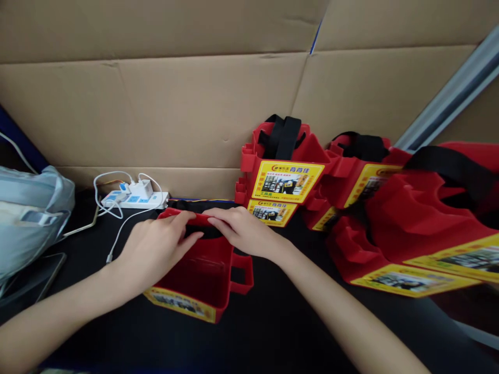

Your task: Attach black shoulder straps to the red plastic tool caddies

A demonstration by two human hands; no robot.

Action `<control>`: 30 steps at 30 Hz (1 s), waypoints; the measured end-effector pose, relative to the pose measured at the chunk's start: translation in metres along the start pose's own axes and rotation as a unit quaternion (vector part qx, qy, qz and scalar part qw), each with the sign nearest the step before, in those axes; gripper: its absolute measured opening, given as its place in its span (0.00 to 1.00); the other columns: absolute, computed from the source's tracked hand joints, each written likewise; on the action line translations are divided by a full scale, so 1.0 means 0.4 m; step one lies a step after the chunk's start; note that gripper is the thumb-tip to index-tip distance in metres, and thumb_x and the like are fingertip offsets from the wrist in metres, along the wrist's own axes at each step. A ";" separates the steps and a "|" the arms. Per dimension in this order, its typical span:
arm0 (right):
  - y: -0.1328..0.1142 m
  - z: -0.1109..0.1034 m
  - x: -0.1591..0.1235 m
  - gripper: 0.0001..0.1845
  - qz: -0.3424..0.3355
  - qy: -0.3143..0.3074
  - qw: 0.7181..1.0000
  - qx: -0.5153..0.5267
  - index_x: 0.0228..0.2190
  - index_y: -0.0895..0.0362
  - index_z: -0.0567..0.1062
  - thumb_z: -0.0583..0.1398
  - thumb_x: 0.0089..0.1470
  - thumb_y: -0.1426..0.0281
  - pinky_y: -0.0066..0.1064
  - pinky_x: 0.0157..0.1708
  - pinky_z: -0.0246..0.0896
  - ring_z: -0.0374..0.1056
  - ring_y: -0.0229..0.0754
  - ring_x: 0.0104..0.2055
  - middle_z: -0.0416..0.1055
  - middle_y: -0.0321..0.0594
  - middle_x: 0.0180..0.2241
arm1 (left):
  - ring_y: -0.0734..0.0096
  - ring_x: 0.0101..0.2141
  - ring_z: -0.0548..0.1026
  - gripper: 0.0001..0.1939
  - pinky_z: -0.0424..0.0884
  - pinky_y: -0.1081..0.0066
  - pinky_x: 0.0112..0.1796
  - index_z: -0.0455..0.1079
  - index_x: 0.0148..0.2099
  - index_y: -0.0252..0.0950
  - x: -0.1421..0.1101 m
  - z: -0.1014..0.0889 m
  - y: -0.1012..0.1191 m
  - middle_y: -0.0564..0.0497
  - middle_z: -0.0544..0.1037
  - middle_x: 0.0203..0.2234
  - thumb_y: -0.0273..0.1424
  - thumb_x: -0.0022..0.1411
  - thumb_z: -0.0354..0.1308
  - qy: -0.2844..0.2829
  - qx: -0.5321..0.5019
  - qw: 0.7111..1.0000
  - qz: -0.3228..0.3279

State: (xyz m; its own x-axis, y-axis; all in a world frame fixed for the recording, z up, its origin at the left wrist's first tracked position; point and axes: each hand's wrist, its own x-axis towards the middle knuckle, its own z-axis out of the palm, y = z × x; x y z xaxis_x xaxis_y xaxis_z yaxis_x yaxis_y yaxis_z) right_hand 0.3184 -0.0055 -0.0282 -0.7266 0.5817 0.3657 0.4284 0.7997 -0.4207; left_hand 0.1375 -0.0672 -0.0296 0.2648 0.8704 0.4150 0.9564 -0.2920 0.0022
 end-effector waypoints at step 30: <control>-0.028 0.019 -0.020 0.11 -0.095 0.007 0.994 -0.061 0.40 0.55 0.71 0.51 0.58 0.69 0.37 0.52 0.58 0.61 0.41 0.52 0.63 0.42 0.52 | 0.71 0.27 0.72 0.13 0.65 0.75 0.29 0.73 0.32 0.30 0.218 0.207 -0.370 0.49 0.76 0.23 0.33 0.56 0.52 -0.161 -0.332 0.929 0.020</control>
State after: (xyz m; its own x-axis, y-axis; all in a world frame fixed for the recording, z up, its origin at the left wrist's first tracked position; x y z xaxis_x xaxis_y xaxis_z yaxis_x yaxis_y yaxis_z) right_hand 0.3152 -0.0203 -0.0329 -0.7931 0.4195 0.4415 0.3468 0.9070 -0.2388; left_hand 0.0292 0.0845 -0.0691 0.4245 0.8956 0.1334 0.6858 -0.4142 0.5984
